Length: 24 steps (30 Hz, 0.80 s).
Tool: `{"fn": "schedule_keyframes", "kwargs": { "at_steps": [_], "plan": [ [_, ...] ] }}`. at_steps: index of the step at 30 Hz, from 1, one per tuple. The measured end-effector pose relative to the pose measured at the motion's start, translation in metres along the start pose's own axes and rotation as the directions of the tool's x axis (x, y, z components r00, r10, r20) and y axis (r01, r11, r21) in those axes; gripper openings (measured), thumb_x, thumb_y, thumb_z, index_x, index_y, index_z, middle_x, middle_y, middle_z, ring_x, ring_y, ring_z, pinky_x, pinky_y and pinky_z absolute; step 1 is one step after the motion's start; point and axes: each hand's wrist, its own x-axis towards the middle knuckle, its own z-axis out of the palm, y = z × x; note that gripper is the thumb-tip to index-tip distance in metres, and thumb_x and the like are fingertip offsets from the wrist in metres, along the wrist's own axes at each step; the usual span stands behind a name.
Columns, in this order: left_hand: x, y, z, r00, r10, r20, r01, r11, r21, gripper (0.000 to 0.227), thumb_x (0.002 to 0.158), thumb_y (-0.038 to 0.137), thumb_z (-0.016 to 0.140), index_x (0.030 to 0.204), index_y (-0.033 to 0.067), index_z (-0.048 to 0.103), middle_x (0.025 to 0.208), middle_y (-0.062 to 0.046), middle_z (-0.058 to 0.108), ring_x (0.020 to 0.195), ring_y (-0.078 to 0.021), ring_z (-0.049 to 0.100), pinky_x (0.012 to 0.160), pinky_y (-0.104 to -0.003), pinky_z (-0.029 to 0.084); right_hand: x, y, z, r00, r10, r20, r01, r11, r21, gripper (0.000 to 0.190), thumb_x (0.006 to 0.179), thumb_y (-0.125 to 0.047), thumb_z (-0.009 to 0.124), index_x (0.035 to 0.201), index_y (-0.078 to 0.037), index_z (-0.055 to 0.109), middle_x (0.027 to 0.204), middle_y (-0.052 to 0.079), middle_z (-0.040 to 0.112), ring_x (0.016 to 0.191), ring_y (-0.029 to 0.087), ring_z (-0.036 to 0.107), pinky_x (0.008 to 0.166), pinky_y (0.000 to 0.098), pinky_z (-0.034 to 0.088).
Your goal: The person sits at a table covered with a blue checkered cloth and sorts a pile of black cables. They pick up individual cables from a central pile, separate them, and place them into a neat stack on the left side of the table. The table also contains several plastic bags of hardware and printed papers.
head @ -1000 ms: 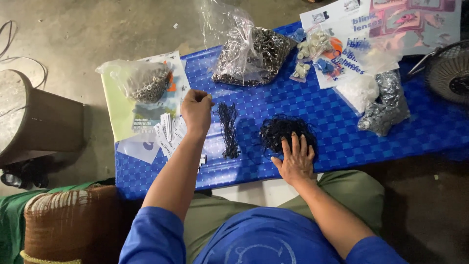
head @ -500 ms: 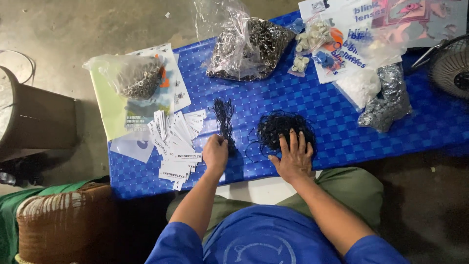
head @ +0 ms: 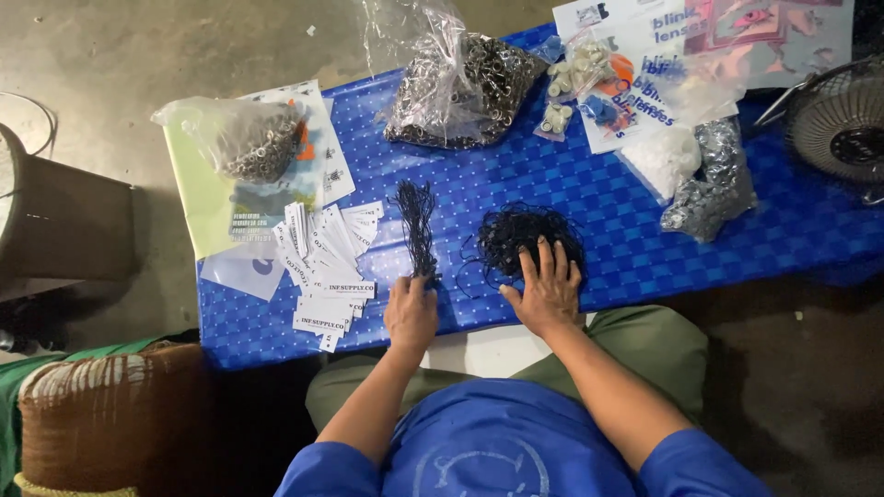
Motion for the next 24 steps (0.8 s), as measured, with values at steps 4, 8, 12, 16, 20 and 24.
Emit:
{"fn": "schedule_keyframes", "kwargs": {
  "at_steps": [4, 8, 12, 16, 20, 24],
  "plan": [
    [-0.025, 0.002, 0.008, 0.995, 0.09, -0.035, -0.093, 0.991, -0.092, 0.026, 0.088, 0.029, 0.073, 0.11, 0.0192, 0.064, 0.111, -0.007, 0.06, 0.097, -0.0311, 0.068, 0.073, -0.041, 0.06, -0.002, 0.003, 0.001, 0.959, -0.046, -0.279, 0.064, 0.996, 0.058, 0.068, 0.09, -0.046, 0.067, 0.149, -0.019, 0.046, 0.156, 0.012, 0.032, 0.146, 0.039, 0.03, 0.107, 0.0593, 0.028],
    [-0.046, 0.003, 0.023, 0.972, 0.206, -0.113, -0.22, 0.968, -0.123, 0.028, 0.081, 0.033, 0.077, 0.105, 0.0246, 0.064, 0.104, 0.001, 0.06, 0.092, -0.0239, 0.068, 0.069, -0.036, 0.059, 0.009, 0.008, 0.023, 0.86, -0.213, -0.463, 0.257, 0.966, 0.033, 0.044, 0.085, -0.034, 0.072, 0.128, -0.036, 0.064, 0.116, -0.009, 0.054, 0.11, 0.021, 0.055, 0.084, 0.0446, 0.037],
    [-0.052, 0.004, 0.029, 0.972, 0.223, -0.078, -0.234, 0.958, -0.167, 0.026, 0.082, 0.032, 0.075, 0.104, 0.0242, 0.065, 0.103, 0.002, 0.059, 0.09, -0.023, 0.068, 0.067, -0.036, 0.06, 0.02, 0.005, 0.028, 0.899, -0.239, -0.366, 0.241, 0.97, -0.042, 0.032, 0.089, -0.031, 0.07, 0.12, -0.028, 0.066, 0.09, -0.006, 0.054, 0.078, 0.018, 0.06, 0.064, 0.0349, 0.045],
    [-0.052, 0.011, 0.012, 0.975, 0.22, -0.025, -0.221, 0.954, -0.205, 0.022, 0.084, 0.027, 0.073, 0.104, 0.0207, 0.067, 0.099, -0.001, 0.06, 0.089, -0.0267, 0.069, 0.067, -0.04, 0.06, 0.032, 0.011, 0.024, 0.985, -0.13, -0.114, 0.13, 0.991, -0.012, 0.024, 0.088, -0.034, 0.072, 0.108, -0.022, 0.065, 0.084, -0.003, 0.059, 0.073, 0.02, 0.067, 0.06, 0.0334, 0.051],
    [-0.053, 0.011, 0.01, 0.982, 0.186, 0.025, -0.175, 0.958, -0.229, 0.023, 0.083, 0.024, 0.073, 0.105, 0.0202, 0.067, 0.101, -0.002, 0.06, 0.09, -0.0273, 0.07, 0.07, -0.04, 0.06, 0.036, 0.013, 0.009, 0.987, 0.158, 0.02, -0.143, 0.83, 0.54, 0.016, 0.097, -0.028, 0.071, 0.103, -0.014, 0.067, 0.084, 0.006, 0.072, 0.08, 0.029, 0.074, 0.063, 0.0374, 0.057],
    [-0.048, 0.018, 0.014, 0.988, 0.147, 0.056, -0.129, 0.962, -0.241, 0.023, 0.085, 0.025, 0.072, 0.106, 0.0196, 0.066, 0.103, -0.002, 0.059, 0.092, -0.0283, 0.07, 0.072, -0.041, 0.059, 0.043, 0.0, -0.067, 0.961, 0.247, -0.127, -0.099, 0.732, 0.675, 0.014, 0.094, -0.019, 0.071, 0.096, -0.007, 0.064, 0.07, 0.012, 0.071, 0.066, 0.03, 0.072, 0.061, 0.0409, 0.057]
  ]
}}
